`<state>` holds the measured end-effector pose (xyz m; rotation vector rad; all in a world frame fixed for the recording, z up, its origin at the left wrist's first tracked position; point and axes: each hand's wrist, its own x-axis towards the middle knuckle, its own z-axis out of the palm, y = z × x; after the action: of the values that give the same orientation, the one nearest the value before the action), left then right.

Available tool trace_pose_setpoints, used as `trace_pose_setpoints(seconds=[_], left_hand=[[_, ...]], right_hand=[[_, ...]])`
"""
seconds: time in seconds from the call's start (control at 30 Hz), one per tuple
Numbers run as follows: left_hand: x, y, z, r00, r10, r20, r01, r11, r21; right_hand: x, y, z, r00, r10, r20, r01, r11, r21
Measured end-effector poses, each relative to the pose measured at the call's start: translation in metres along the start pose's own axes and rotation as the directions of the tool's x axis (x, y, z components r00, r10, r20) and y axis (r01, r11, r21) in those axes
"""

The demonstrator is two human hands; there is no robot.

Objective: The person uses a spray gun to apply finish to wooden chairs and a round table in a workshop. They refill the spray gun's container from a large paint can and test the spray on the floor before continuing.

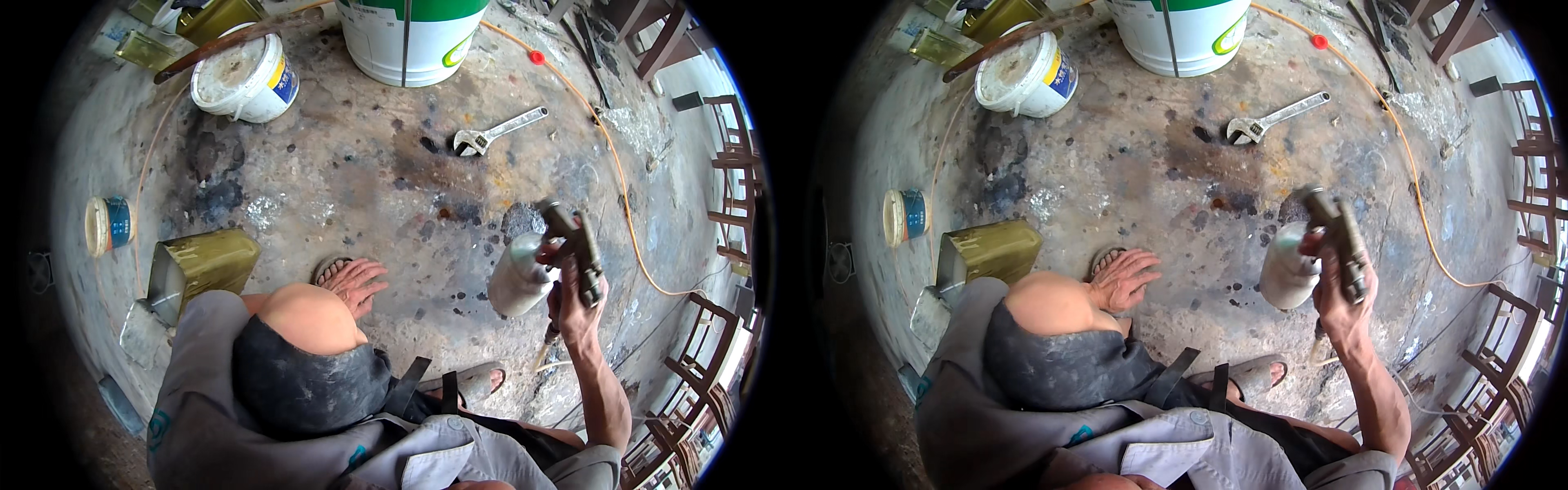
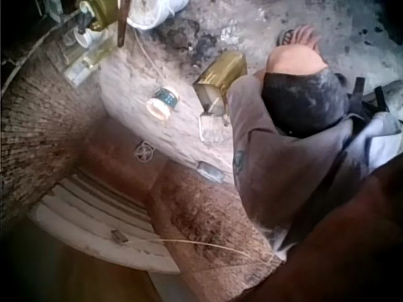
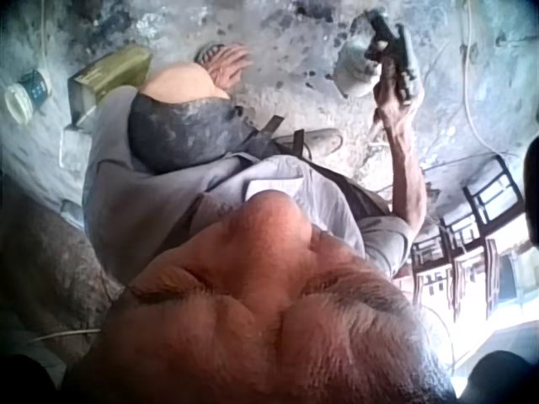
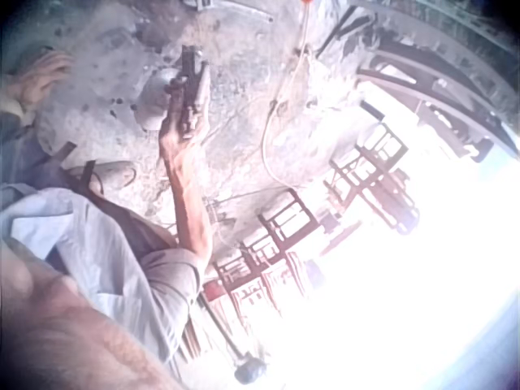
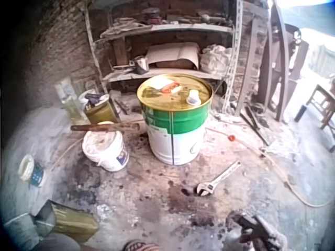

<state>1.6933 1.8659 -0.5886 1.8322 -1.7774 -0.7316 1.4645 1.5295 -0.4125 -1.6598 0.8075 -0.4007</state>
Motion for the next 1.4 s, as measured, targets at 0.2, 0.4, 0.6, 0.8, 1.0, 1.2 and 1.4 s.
trace_pose_setpoints(seconds=[0.2,0.4,0.6,0.8,1.0,1.2,1.4], left_hand=[[-0.004,-0.001,0.004,1.0,0.001,-0.008,-0.001,1.0,0.009],[0.005,-0.002,0.003,1.0,0.011,-0.02,-0.011,1.0,-0.003],[-0.001,-0.001,0.002,0.999,0.031,-0.021,-0.031,1.0,0.001],[-0.003,-0.007,0.006,0.998,0.045,-0.034,-0.045,0.999,0.015],[-0.002,-0.007,0.004,0.999,0.027,0.019,-0.027,1.0,0.004],[-0.003,-0.005,0.005,1.0,0.029,-0.007,-0.029,0.999,0.042],[-0.003,-0.007,0.006,0.999,0.05,-0.002,-0.049,0.999,0.023]], right_hand=[[-0.009,-0.022,0.019,0.968,0.056,0.246,-0.036,0.996,-0.087],[0.005,0.023,0.0,0.978,-0.208,0.023,0.208,0.957,-0.202],[-0.004,-0.001,0.016,0.997,0.073,0.036,-0.075,0.996,0.055],[-0.009,0.009,0.02,0.966,-0.09,0.244,0.144,0.966,-0.216],[-0.042,-0.004,0.042,0.878,0.164,0.449,-0.074,0.975,-0.211],[-0.038,-0.019,0.044,0.88,0.016,0.475,0.103,0.969,-0.224],[-0.041,-0.012,0.044,0.855,0.067,0.515,0.059,0.973,-0.225]])
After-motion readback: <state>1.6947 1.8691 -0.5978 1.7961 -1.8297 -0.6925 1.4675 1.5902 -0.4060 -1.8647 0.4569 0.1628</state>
